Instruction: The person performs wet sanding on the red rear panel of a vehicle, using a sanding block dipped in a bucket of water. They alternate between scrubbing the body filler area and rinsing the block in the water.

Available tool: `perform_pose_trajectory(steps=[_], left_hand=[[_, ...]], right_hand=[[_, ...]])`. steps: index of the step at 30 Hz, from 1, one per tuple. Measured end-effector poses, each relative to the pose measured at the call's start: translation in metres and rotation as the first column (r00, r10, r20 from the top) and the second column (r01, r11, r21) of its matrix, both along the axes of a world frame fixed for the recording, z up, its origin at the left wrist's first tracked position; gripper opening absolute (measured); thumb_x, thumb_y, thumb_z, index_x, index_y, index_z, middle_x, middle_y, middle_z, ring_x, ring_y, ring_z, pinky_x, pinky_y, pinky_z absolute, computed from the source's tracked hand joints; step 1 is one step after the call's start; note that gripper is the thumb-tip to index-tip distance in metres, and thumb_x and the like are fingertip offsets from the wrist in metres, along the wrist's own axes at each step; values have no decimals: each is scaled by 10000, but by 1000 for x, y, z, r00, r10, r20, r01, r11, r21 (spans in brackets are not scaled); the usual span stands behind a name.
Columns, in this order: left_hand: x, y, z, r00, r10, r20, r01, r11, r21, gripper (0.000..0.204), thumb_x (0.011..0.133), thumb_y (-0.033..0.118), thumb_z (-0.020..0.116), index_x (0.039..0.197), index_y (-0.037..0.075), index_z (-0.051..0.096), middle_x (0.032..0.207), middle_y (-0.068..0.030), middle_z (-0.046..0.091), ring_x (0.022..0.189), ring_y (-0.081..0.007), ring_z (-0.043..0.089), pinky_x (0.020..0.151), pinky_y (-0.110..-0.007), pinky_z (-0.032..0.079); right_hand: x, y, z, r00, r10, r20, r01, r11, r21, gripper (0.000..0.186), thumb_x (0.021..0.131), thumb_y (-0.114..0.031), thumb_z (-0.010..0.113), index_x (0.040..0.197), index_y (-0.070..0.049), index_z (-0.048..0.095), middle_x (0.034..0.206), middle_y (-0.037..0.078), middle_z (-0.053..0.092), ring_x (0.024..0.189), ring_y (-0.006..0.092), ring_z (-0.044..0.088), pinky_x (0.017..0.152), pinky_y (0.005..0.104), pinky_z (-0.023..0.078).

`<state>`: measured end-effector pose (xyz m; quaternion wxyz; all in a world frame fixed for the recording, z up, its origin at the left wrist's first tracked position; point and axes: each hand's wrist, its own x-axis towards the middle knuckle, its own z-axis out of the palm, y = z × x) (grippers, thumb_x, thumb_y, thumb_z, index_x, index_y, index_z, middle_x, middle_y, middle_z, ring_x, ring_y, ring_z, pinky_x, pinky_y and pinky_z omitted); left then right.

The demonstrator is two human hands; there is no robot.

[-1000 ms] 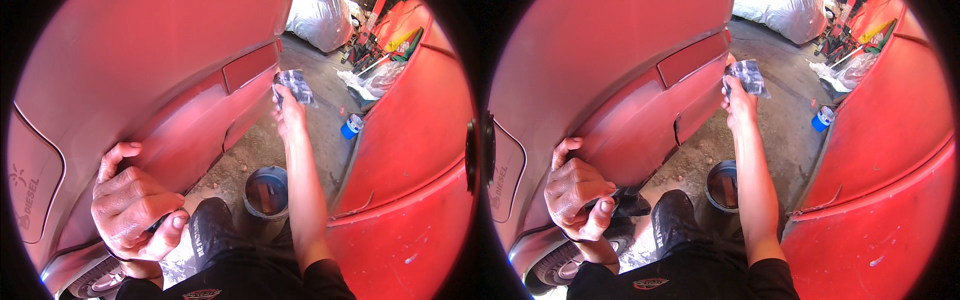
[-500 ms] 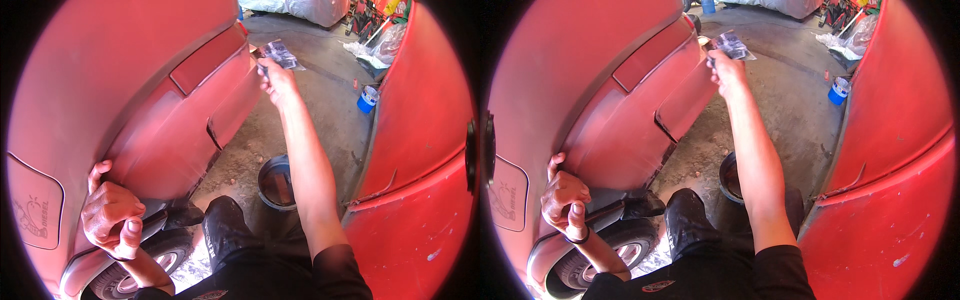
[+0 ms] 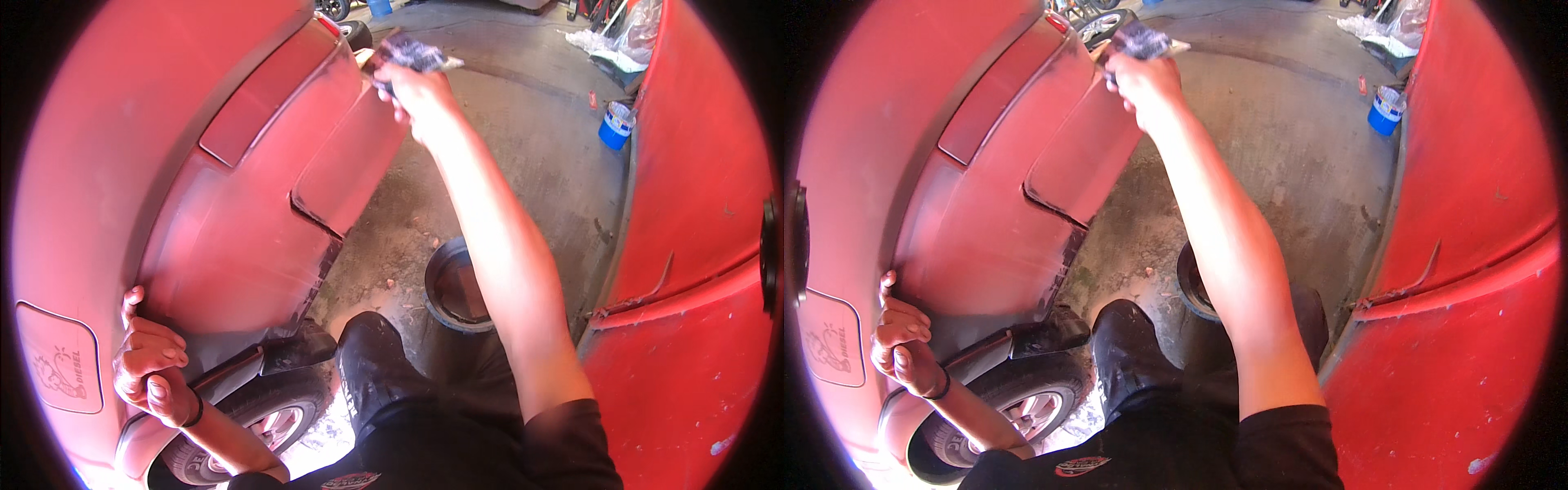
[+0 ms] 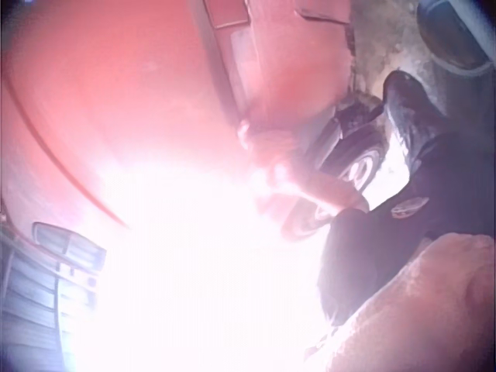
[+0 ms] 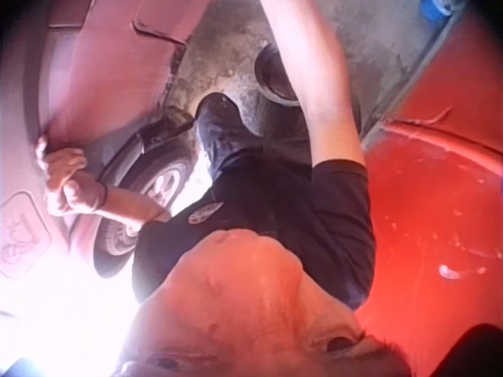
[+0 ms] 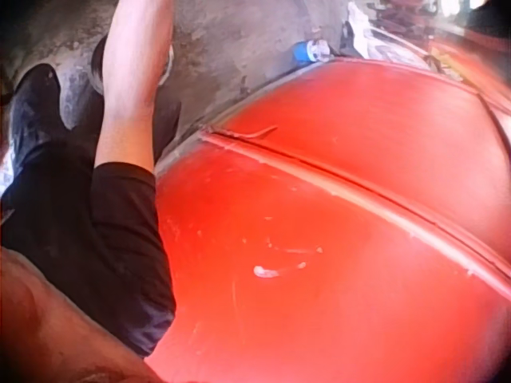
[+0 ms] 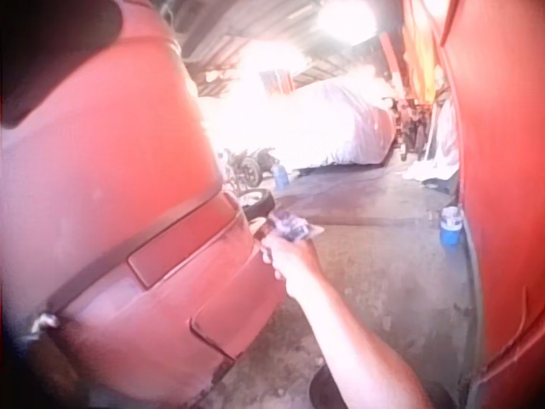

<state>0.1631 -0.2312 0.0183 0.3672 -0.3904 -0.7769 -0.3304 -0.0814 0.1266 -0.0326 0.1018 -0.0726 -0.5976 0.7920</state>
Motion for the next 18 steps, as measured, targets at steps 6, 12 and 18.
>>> perform_pose_trajectory(steps=[6,12,18], left_hand=[[6,-7,-2,1000,21,10,-21,1000,-4,365,1043,365,564,843,61,576,647,-42,563,626,-201,537,1123,-656,331],[-2,1,-4,1000,-12,-4,12,1000,4,348,1052,340,531,868,53,596,640,-48,543,630,-201,528,1110,-661,350],[-4,-1,-3,999,-27,-20,26,999,-21,376,1050,352,526,880,35,634,626,-59,555,613,-200,539,1107,-669,368]], right_hand=[[15,-36,-10,994,-68,-90,65,997,-37,151,892,-183,688,923,-38,715,722,28,682,581,69,580,454,264,413],[-2,-15,-8,998,-67,17,67,997,-36,200,894,-234,707,897,-35,719,731,37,697,566,72,571,445,257,422],[9,-69,-42,942,-315,-119,274,922,-272,155,903,-181,685,818,-54,666,691,37,679,554,81,621,427,267,454]])
